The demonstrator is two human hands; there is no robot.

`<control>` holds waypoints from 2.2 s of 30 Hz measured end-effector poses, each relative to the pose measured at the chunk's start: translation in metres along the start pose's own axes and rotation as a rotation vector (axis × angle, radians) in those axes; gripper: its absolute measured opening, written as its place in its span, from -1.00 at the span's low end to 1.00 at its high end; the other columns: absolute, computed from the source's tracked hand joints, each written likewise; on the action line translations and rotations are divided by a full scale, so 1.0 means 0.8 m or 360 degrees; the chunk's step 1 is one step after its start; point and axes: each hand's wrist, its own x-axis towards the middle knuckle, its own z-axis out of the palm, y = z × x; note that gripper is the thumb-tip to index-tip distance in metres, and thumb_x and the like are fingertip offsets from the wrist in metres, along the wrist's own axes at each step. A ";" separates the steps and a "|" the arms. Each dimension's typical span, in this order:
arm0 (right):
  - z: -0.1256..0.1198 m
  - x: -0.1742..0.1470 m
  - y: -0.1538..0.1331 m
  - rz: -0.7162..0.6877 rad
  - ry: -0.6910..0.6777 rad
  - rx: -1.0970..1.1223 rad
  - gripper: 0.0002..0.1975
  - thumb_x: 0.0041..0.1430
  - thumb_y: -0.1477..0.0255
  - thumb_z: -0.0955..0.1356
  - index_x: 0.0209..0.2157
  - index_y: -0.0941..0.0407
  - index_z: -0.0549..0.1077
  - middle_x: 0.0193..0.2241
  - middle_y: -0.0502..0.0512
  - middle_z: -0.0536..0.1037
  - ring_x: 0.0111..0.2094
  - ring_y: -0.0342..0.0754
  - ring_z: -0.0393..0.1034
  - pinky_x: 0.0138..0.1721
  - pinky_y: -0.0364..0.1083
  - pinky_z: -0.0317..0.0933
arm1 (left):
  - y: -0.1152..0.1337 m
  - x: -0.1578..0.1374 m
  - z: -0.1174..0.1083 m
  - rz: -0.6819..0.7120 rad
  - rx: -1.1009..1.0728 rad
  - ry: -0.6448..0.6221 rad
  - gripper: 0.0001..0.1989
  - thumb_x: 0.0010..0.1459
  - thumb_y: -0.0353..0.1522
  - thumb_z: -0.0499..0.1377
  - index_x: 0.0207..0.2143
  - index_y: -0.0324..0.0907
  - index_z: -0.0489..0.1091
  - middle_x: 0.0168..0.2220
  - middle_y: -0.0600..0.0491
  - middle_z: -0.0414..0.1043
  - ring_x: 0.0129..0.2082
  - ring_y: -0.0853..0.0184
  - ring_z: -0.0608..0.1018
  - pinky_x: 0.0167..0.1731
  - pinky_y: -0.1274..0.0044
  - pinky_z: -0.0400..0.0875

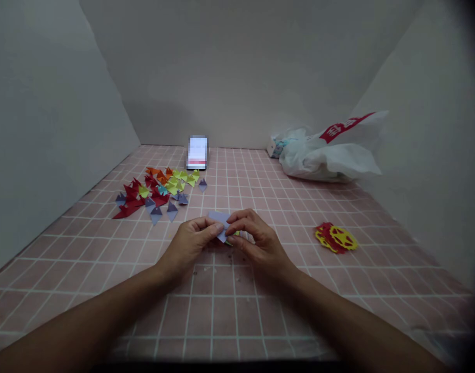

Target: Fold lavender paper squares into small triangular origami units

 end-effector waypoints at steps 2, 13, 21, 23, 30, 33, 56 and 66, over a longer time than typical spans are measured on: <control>0.000 0.000 0.000 0.0001 0.0009 -0.0013 -0.89 0.23 0.53 0.38 -0.32 0.02 0.48 -0.19 0.05 0.44 -0.09 -0.01 0.37 -0.01 0.04 0.26 | -0.002 0.000 -0.001 -0.0027 -0.0012 -0.0048 -0.81 0.06 -0.25 0.33 -0.43 -0.20 0.49 -0.44 0.08 0.51 -0.43 0.38 0.53 -0.29 0.51 0.42; 0.001 0.000 -0.003 -0.0058 0.0008 -0.0252 -0.86 0.26 0.58 0.33 -0.35 0.06 0.37 -0.22 0.08 0.43 -0.14 -0.02 0.37 -0.09 0.00 0.25 | 0.005 -0.005 0.001 0.0121 0.0225 -0.0059 -0.82 0.06 -0.27 0.33 -0.40 -0.22 0.53 -0.41 0.05 0.54 -0.40 0.35 0.54 -0.27 0.50 0.44; 0.002 0.001 -0.011 -0.0025 0.0098 -0.0306 -0.82 0.25 0.58 0.30 -0.41 0.07 0.29 -0.38 0.03 0.36 -0.30 -0.04 0.30 -0.25 -0.05 0.20 | 0.001 -0.005 0.002 0.0110 0.0148 -0.0097 -0.84 0.06 -0.30 0.33 -0.32 -0.21 0.57 -0.33 0.05 0.58 -0.31 0.35 0.57 -0.16 0.50 0.45; 0.003 0.001 -0.012 -0.0014 0.0114 -0.0309 -0.82 0.24 0.59 0.29 -0.42 0.07 0.29 -0.39 0.03 0.35 -0.32 -0.05 0.29 -0.27 -0.06 0.18 | 0.002 -0.006 0.003 0.0128 0.0157 -0.0111 -0.84 0.06 -0.32 0.33 -0.30 -0.21 0.57 -0.32 0.05 0.58 -0.29 0.34 0.57 -0.15 0.50 0.44; 0.005 -0.001 -0.011 0.0003 0.0118 -0.0316 -0.81 0.23 0.60 0.29 -0.43 0.08 0.28 -0.40 0.02 0.34 -0.32 -0.05 0.28 -0.28 -0.06 0.16 | 0.003 -0.009 0.008 0.0198 0.0301 -0.0058 -0.80 0.02 -0.32 0.33 -0.27 -0.20 0.54 -0.30 0.03 0.57 -0.30 0.32 0.54 -0.18 0.46 0.41; 0.006 -0.001 -0.011 0.0011 0.0122 -0.0311 -0.81 0.23 0.59 0.30 -0.44 0.08 0.28 -0.41 0.02 0.34 -0.33 -0.06 0.28 -0.29 -0.06 0.16 | 0.002 -0.008 0.006 0.0220 0.0349 -0.0056 -0.79 0.03 -0.31 0.31 -0.27 -0.21 0.53 -0.30 0.03 0.56 -0.30 0.31 0.54 -0.20 0.46 0.41; 0.009 -0.006 0.001 0.0372 0.0209 0.0111 -0.93 0.22 0.47 0.36 -0.30 0.07 0.36 -0.37 -0.02 0.38 -0.33 -0.09 0.30 -0.29 -0.08 0.20 | -0.001 -0.006 0.004 0.0218 0.0354 -0.0145 -0.77 0.06 -0.31 0.30 -0.21 -0.21 0.51 -0.26 0.03 0.53 -0.22 0.28 0.54 -0.14 0.43 0.39; 0.014 -0.008 0.000 0.0553 0.0175 0.0437 -0.92 0.22 0.43 0.39 -0.32 0.08 0.38 -0.42 -0.06 0.39 -0.39 -0.15 0.28 -0.38 -0.13 0.16 | 0.003 -0.009 0.007 0.0229 0.0456 -0.0063 -0.81 0.06 -0.30 0.29 -0.28 -0.21 0.51 -0.31 0.05 0.52 -0.31 0.33 0.51 -0.22 0.47 0.38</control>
